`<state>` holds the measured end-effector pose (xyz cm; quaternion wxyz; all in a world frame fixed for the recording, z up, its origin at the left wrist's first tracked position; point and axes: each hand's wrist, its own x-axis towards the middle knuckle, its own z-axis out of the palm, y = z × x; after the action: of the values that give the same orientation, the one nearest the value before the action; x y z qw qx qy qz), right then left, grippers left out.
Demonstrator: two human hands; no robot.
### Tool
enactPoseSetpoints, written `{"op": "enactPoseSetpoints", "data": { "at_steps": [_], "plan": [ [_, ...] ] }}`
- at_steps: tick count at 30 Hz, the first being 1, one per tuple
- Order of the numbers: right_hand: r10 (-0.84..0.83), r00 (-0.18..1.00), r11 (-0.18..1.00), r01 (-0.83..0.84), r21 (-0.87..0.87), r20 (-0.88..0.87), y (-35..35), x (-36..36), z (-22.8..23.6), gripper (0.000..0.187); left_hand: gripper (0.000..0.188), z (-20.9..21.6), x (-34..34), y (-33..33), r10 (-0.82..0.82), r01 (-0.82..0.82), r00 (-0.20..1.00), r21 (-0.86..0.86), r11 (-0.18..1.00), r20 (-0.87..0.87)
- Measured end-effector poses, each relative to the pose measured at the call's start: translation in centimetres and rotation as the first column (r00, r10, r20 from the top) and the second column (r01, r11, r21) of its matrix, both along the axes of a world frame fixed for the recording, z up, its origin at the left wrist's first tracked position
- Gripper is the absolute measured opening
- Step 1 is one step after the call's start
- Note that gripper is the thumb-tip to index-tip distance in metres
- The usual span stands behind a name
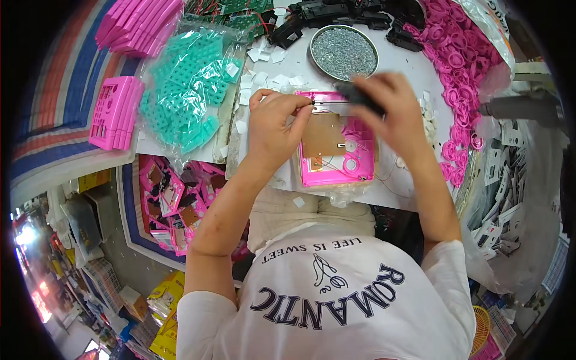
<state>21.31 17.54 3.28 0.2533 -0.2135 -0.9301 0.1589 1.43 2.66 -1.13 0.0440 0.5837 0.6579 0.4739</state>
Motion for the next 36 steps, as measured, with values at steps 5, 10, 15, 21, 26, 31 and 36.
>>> {"op": "enactPoseSetpoints", "data": {
  "at_steps": [5, 10, 15, 21, 26, 31, 36],
  "plan": [
    [0.101, 0.993, 0.978, -0.089, -0.190, 0.056, -4.0, 0.3, -1.0, 0.063, 0.006, -0.3, 0.0, 0.4, -0.075, 0.075, 0.997, 0.014, 0.997, -0.006],
    [0.250, 0.968, 0.947, -0.237, -0.217, 0.032, -3.0, 0.4, -1.8, 0.066, 0.005, 0.1, -0.1, 0.6, -0.143, 0.136, 0.984, -0.069, 0.988, -0.108],
    [0.225, 0.970, 0.944, -0.240, -0.227, -0.089, -2.3, 1.1, -1.1, 0.061, 0.007, 0.3, -0.6, 0.6, -0.142, 0.124, 0.980, -0.130, 0.984, -0.140],
    [0.215, 0.975, 0.946, -0.195, -0.259, 0.052, -1.8, 2.7, -1.2, 0.054, 0.010, 2.2, -1.6, 2.9, -0.414, 0.394, 0.910, -0.261, 0.881, -0.023],
    [0.230, 0.973, 0.960, -0.225, -0.169, 0.014, -1.6, 2.6, -1.4, 0.053, 0.011, 2.7, -1.1, 4.1, -0.502, 0.492, 0.862, -0.341, 0.801, 0.065],
    [0.254, 0.967, 0.955, -0.244, -0.169, 0.035, -1.4, 2.5, -1.1, 0.055, 0.012, 3.2, -1.2, 4.8, -0.558, 0.527, 0.829, -0.367, 0.767, 0.024],
    [0.283, 0.958, 0.946, -0.270, -0.180, 0.050, -1.0, 2.5, -0.9, 0.056, 0.012, 3.0, -1.5, 5.4, -0.618, 0.550, 0.778, -0.352, 0.757, -0.112]
  ]
}}
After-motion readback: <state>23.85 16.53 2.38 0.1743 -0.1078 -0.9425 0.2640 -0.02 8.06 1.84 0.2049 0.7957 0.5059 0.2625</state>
